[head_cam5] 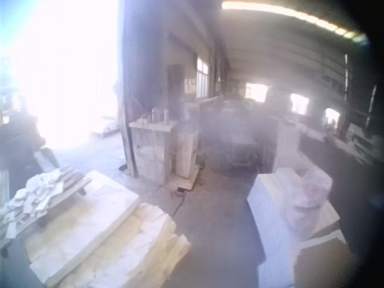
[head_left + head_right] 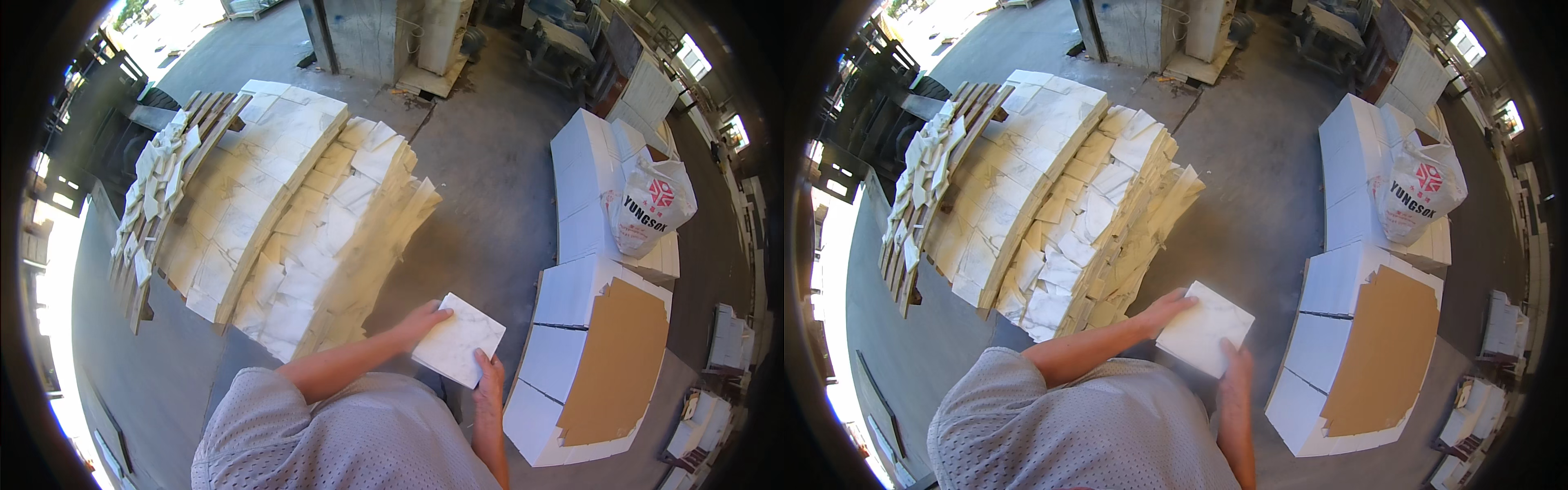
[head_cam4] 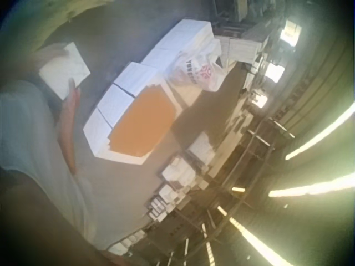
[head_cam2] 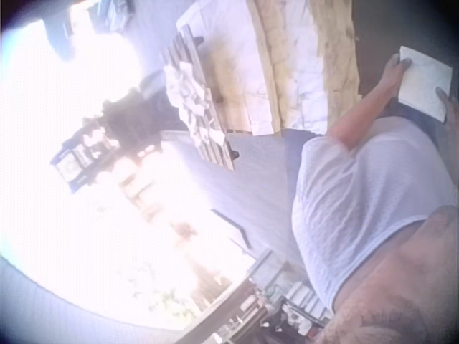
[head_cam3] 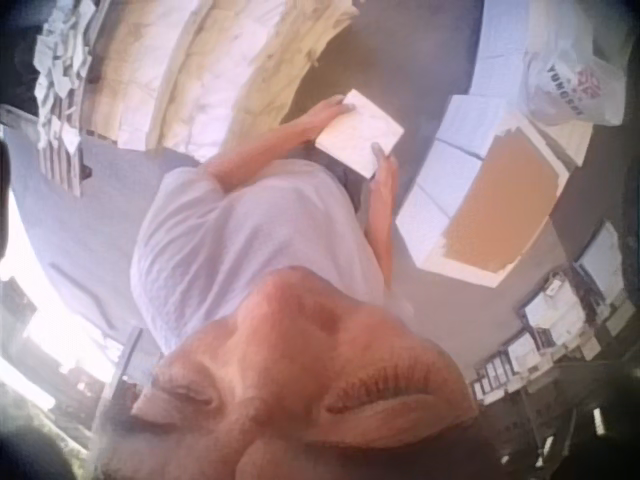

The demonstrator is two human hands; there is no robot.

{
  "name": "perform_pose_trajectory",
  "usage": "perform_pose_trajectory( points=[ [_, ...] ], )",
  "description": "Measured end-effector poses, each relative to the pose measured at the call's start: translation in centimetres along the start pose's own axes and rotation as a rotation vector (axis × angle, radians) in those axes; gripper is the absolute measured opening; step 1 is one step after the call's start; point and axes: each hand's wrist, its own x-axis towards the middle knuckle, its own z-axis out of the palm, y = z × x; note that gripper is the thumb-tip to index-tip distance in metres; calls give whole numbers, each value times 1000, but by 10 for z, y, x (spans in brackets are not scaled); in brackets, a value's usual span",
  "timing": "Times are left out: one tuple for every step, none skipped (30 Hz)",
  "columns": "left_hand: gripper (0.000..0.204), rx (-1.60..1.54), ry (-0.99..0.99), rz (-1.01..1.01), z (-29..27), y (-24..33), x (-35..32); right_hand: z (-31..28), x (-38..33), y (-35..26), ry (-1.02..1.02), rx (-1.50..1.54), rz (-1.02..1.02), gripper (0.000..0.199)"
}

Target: The person repeatedly picks up white rectangular tiles from a wooden pallet and places them onto a growing stack. The person moves between pallets and continues stacking tiles by hand throughout the clip.

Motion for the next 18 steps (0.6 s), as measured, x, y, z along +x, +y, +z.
perform_pose_trajectory(
  points=[
    [43, -111, -1, -61, 8, 6, 14, 0, 19, -14, -4, -32, -14, 41],
    [44, -222, -5, -134, 15, 14, 30, -2, 40, -28, -41, -50, -50, 42],
    [43, -219, 23, -132, 20, 23, 49, -2, 63, -43, -47, -87, -7, 42],
    [43, -214, 48, -142, 25, 34, 69, -2, 89, -59, -84, -109, 12, 42],
    [43, -216, 70, -168, 31, 44, 89, -3, 116, -76, -128, -130, 23, 43],
    [43, -220, 75, -117, 37, 57, 110, -2, 143, -95, -176, -139, 60, 43],
    [42, -223, 81, -95, 41, 68, 126, -1, 163, -110, -222, -136, 97, 43],
    [42, -218, 66, -68, 42, 83, 143, 4, 183, -125, -255, -128, 124, 44],
    [41, -210, 107, -11, 42, 100, 162, 13, 207, -145, -305, -149, 123, 44],
    [41, -219, 138, 50, 43, 113, 178, 23, 228, -164, -346, -187, 129, 45],
    [41, -227, 192, 77, 43, 123, 190, 33, 246, -181, -391, -223, 137, 46],
    [41, -316, 174, 125, 39, 132, 202, 45, 264, -198, -405, -277, 177, 44],
    [41, -400, 176, 148, 35, 141, 212, 60, 284, -215, -427, -327, 210, 42],
    [42, -502, 158, 201, 34, 151, 224, 79, 307, -235, -443, -387, 234, 40],
    [43, -531, 188, 237, 32, 162, 237, 97, 327, -255, -506, -424, 238, 39],
    [43, -562, 209, 271, 29, 175, 251, 113, 346, -273, -553, -466, 247, 37],
    [44, -603, 215, 307, 25, 188, 267, 128, 365, -288, -620, -494, 255, 36],
    [46, -633, 228, 323, 20, 201, 282, 143, 384, -301, -605, -556, 263, 35]
  ],
)
